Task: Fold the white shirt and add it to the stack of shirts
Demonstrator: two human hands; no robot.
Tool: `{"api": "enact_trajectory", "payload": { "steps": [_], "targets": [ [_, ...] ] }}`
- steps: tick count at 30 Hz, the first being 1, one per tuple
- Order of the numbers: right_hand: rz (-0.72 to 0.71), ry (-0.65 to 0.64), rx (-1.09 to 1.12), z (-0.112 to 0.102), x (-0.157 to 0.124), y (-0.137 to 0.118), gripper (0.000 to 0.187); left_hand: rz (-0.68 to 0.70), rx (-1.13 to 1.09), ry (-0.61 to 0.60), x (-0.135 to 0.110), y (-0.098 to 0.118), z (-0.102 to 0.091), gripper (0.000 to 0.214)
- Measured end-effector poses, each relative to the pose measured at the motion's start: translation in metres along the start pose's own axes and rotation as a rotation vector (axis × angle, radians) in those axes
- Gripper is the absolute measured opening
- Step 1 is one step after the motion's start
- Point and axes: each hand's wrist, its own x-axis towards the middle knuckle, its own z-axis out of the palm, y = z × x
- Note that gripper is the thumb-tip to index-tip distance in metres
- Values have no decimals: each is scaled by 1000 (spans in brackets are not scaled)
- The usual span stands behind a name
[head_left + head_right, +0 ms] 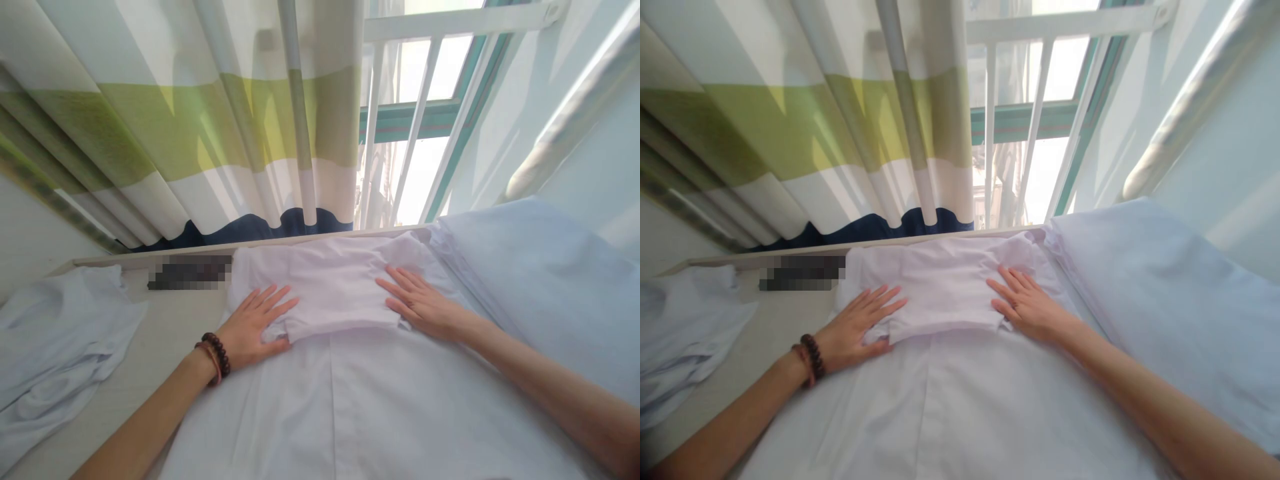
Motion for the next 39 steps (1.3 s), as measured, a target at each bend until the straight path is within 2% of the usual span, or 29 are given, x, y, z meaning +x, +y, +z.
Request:
{"api": "enact_trajectory", "payload": {
  "steps": [2, 4, 7, 9, 13, 18, 21, 25, 27, 30, 33, 35, 37, 39],
  "targets": [
    [-8, -8, 7, -9, 10, 4, 53, -14, -18, -57, 8, -3, -7, 73],
    [-27, -60, 37, -21, 8, 7, 53, -10, -62, -97, 6, -6, -11, 74],
    [-61, -155, 105, -34, -16, 13, 53, 11, -150, -96, -10, -15, -13, 78],
    [-84, -168, 118, -36, -33, 15, 59, 35, -214, -113, -23, -24, -12, 83],
    [-157, -66, 93, -28, -48, 13, 61, 55, -340, -187, -37, -38, -20, 80],
    [-235, 56, 160, -25, -39, 8, 33, 27, -376, -188, -34, -34, -35, 45],
    [-198, 85, 234, -30, -36, 6, 33, 9, -332, -103, -28, -26, -33, 37],
    [-83, 74, 365, -37, -36, 1, 35, -26, -248, 86, -20, -14, -23, 33],
    [-21, 72, 420, -40, -35, -1, 37, -81, -232, 185, -16, -12, -22, 36],
    [47, 137, 473, -44, -31, -2, 42, -199, -274, 313, -13, -12, -28, 39],
    [104, 220, 527, -46, -27, -3, 47, -281, -314, 337, -13, -10, -33, 38],
    [116, 230, 541, -44, -25, -5, 47, -200, -334, 231, -15, -5, -32, 36],
    [107, 207, 534, -40, -23, -6, 46, -44, -327, 118, -16, 3, -27, 42],
    [100, 188, 535, -37, -23, -7, 45, 66, -285, 80, -15, 11, -21, 53]
  ]
}}
